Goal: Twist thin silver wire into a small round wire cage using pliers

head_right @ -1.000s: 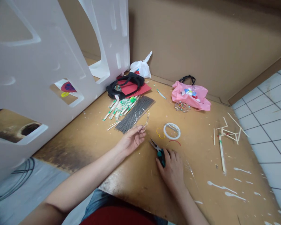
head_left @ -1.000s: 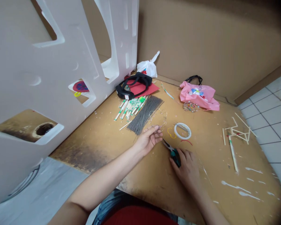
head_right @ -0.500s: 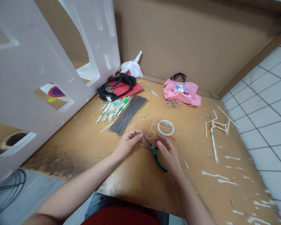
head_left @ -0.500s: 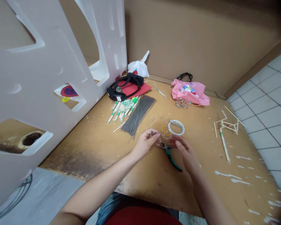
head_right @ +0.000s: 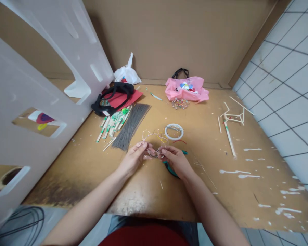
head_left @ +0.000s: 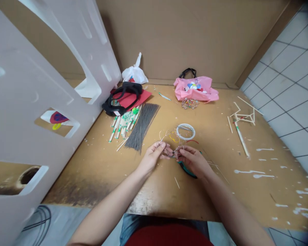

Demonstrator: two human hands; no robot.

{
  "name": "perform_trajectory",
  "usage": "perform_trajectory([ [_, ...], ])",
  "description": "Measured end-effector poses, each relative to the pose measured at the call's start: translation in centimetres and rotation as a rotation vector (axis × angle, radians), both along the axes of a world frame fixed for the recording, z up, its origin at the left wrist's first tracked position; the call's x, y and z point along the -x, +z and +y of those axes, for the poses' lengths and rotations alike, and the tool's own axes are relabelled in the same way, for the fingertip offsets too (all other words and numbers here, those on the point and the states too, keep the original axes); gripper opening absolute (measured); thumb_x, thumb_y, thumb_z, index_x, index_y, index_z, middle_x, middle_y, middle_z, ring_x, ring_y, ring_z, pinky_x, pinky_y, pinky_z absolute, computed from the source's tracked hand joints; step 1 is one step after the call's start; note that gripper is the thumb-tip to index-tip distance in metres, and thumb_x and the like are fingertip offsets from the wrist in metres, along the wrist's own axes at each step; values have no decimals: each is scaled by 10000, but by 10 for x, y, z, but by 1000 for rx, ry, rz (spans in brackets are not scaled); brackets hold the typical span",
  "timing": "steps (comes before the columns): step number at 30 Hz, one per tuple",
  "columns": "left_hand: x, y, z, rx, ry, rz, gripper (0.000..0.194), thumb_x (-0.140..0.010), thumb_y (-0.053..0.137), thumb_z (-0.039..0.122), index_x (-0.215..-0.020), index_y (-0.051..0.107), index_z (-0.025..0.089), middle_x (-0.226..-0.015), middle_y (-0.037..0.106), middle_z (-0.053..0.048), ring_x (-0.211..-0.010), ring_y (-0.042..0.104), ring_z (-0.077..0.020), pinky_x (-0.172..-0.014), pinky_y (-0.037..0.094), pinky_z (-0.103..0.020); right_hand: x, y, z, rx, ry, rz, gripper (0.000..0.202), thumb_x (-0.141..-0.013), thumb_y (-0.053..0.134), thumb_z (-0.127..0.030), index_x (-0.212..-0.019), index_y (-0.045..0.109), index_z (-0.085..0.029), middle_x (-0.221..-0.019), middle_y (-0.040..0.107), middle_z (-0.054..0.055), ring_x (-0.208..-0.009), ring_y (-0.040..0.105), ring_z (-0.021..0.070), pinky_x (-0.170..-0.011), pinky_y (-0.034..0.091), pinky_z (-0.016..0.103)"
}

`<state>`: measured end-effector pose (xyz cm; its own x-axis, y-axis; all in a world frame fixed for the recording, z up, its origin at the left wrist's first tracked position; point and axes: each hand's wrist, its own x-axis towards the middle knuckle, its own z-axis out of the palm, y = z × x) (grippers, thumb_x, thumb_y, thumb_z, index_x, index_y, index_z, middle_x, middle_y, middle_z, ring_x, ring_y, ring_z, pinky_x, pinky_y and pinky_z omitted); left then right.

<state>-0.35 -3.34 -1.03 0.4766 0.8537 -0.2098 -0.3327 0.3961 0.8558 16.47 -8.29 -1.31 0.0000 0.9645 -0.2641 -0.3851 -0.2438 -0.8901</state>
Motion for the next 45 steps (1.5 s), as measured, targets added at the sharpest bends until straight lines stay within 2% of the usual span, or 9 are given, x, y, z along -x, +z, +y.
perform_trajectory([
  [6,-2,-5,4,189,-70,-104,272,-747,658,370,-831,606,117,-750,689,-69,-662,660,-142,-579,521,-214,-3,-3,4,28,79,200,170,-727,673,-332,-777,673,-169,-768,674,32,-729,636,155,-631,487,277],
  [11,-1,-5,7,144,-72,-85,239,-778,637,322,-885,600,112,-809,691,-74,-720,662,-144,-617,529,-215,-6,-8,6,46,12,194,207,-675,730,-342,-771,693,-162,-747,676,38,-680,615,130,-607,480,250],
  [16,1,-3,7,126,-49,-76,237,-798,618,296,-953,605,117,-861,682,-74,-774,656,-144,-653,535,-224,-10,-7,8,45,-78,161,229,-656,746,-365,-771,692,-174,-743,664,34,-695,605,144,-614,487,274],
  [22,0,-5,8,114,-8,-57,217,-809,601,319,-886,611,117,-815,677,-65,-770,657,-153,-638,532,-221,-11,-8,10,47,-105,168,223,-671,735,-383,-749,686,-180,-732,659,25,-698,603,141,-604,479,264],
  [34,2,-9,10,264,-89,-223,118,-811,596,224,-825,643,116,-840,673,-60,-794,647,-132,-666,535,-214,-11,-7,8,78,22,353,193,-750,662,-359,-720,669,-169,-732,639,18,-677,585,127,-601,464,256],
  [37,3,-8,10,214,-89,-169,146,-815,591,244,-828,655,114,-841,679,-68,-797,644,-138,-670,526,-219,-13,-6,9,51,-31,267,176,-720,680,-343,-776,675,-175,-778,653,34,-731,595,153,-631,474,270],
  [41,2,-7,6,65,-105,-9,173,-809,598,263,-796,664,104,-827,685,-81,-791,636,-149,-694,511,-240,-18,-1,9,-5,-115,187,311,-691,695,-360,-957,670,-201,-866,670,50,-769,601,178,-658,483,297],
  [45,1,-8,2,41,-117,27,180,-798,612,293,-789,653,118,-813,688,-72,-788,639,-156,-712,493,-251,-20,2,9,52,-115,147,297,-674,713,-410,-845,709,-167,-741,670,43,-659,599,153,-627,469,283],
])
